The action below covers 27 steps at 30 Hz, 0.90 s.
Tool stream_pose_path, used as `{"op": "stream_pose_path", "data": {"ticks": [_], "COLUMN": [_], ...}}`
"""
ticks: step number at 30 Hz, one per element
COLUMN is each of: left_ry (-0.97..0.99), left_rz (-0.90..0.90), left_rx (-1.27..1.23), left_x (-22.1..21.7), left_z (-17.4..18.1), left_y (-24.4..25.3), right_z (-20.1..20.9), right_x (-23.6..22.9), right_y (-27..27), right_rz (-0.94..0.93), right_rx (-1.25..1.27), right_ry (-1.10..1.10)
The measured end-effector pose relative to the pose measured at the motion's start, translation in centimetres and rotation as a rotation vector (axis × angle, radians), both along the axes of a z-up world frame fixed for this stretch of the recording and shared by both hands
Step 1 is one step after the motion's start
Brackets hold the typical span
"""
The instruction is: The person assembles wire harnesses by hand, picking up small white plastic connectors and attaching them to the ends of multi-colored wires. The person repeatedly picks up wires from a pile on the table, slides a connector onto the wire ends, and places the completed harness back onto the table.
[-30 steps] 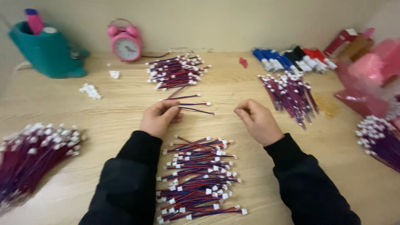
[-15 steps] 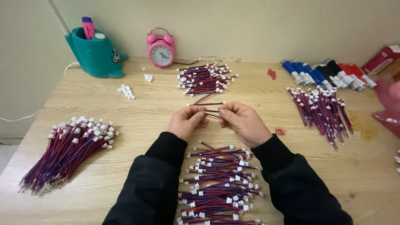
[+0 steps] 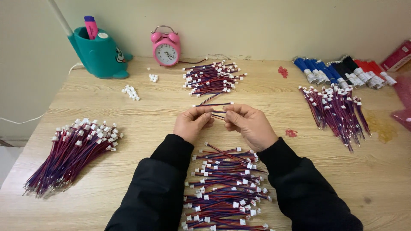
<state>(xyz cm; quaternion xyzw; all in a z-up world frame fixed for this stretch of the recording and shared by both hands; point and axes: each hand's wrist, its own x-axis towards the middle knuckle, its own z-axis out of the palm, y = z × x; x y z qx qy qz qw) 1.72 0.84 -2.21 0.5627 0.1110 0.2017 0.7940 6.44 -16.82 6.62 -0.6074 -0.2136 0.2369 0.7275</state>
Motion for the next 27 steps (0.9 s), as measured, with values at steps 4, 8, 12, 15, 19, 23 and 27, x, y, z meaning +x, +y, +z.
{"op": "stream_pose_path", "data": {"ticks": [4,8,12,15,19,23,27], "left_ry": [0.012,0.014,0.013,0.007,0.016,0.022,-0.004], "left_rz": [0.03,0.025,0.043,0.06,0.05,0.046,0.037], "left_rx": [-0.006,-0.068,-0.153,-0.203,-0.189,-0.156,-0.165], "left_x": [-0.8,-0.6,-1.0,-1.1,-0.7,-0.7,-0.9], "left_z": [1.5,1.6,2.8,2.8,1.9,1.9,1.9], "left_y": [-0.6,-0.8,-1.8,-2.0,-2.1,-2.1,-1.9], "right_z": [0.2,-0.1,0.1,0.2,-1.0,-0.4,0.4], "right_x": [-0.1,-0.2,-0.3,-0.3,0.5,0.0,-0.6], "right_y": [-0.3,-0.2,-0.3,-0.2,-0.1,-0.2,-0.1], "right_rz": [-0.03,-0.002,0.006,0.014,0.032,0.046,0.024], "right_rx": [-0.005,0.0,-0.012,-0.021,-0.028,-0.04,-0.084], "right_ry": [0.0,-0.002,-0.029,-0.053,-0.072,-0.07,-0.141]}}
